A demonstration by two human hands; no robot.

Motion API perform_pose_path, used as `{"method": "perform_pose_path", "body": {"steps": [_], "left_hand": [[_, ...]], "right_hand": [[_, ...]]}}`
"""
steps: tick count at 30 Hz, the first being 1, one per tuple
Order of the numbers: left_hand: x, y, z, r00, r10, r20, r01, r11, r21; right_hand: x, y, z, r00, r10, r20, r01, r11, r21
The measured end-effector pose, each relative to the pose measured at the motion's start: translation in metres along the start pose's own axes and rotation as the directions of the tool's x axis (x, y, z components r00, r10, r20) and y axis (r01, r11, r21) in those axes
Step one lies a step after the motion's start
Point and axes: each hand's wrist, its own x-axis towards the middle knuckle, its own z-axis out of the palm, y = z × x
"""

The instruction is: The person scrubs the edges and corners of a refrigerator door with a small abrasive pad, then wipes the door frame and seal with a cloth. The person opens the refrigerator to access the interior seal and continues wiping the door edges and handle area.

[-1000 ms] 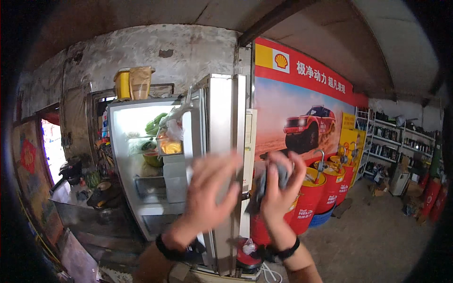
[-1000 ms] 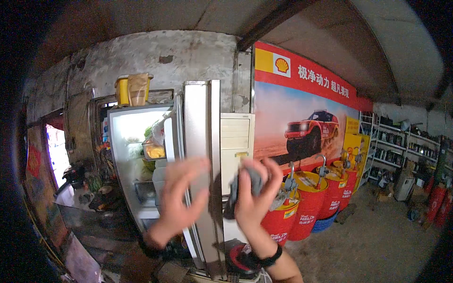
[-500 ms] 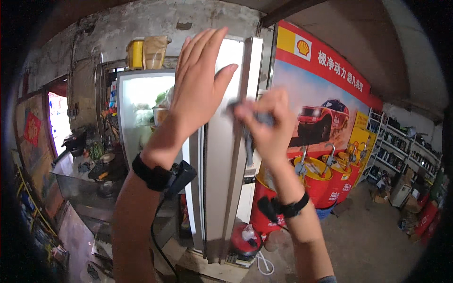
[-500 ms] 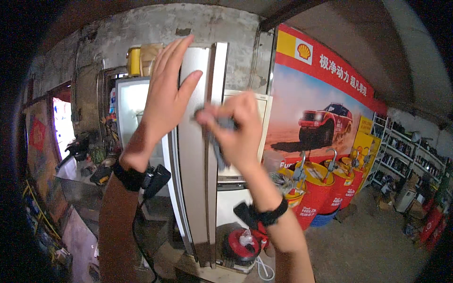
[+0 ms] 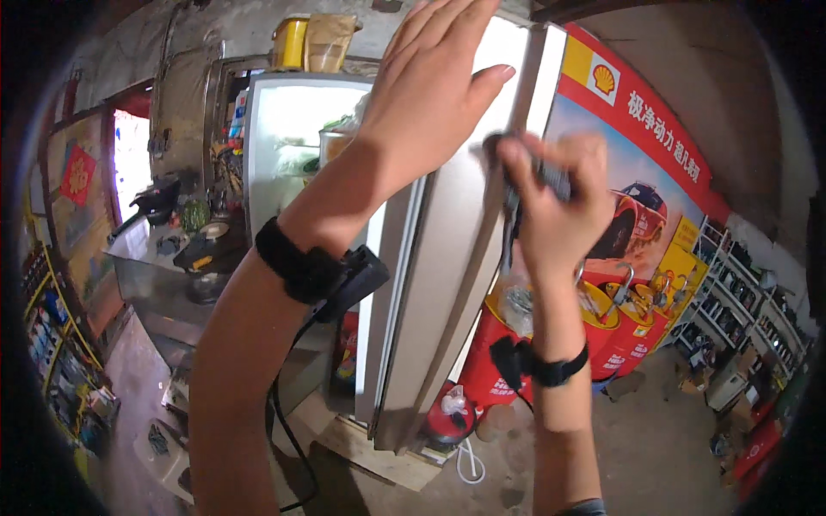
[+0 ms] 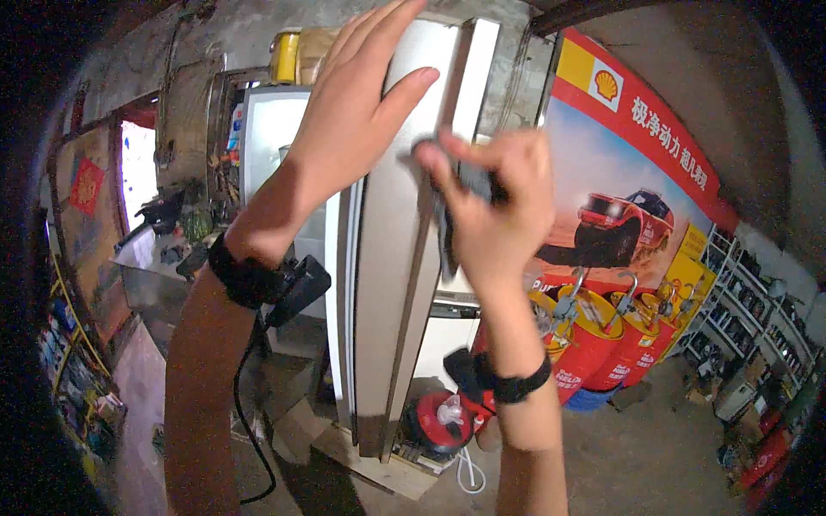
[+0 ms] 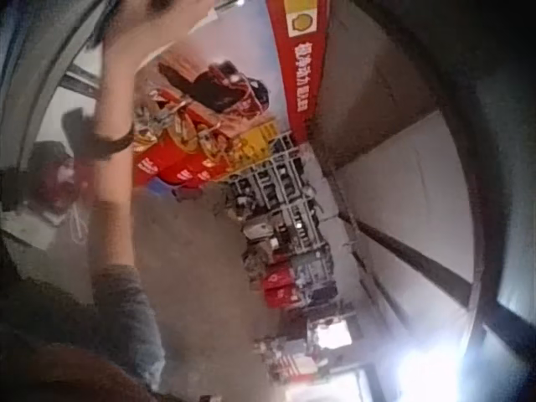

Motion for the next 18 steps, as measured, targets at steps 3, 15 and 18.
{"method": "perform_pose_path", "body": {"steps": [3,15,18], "left_hand": [[0.001,0.003,-0.003,0.996,-0.039,0.075,0.039,0.999,-0.004],[0.001,0.02,0.027,0.983,0.04,-0.178,-0.029,0.997,0.065],[0.002,0.024,0.034,0.982,0.031,-0.187,-0.02,0.998,0.061]], "right_hand": [[-0.086,-0.033,-0.017,0.998,-0.055,0.001,0.055,0.991,0.12],[-0.149,-0.077,-0.025,0.981,0.16,-0.109,-0.188,0.923,-0.335],[-0.162,-0.083,-0.024,0.989,0.144,-0.024,-0.142,0.908,-0.394]]}}
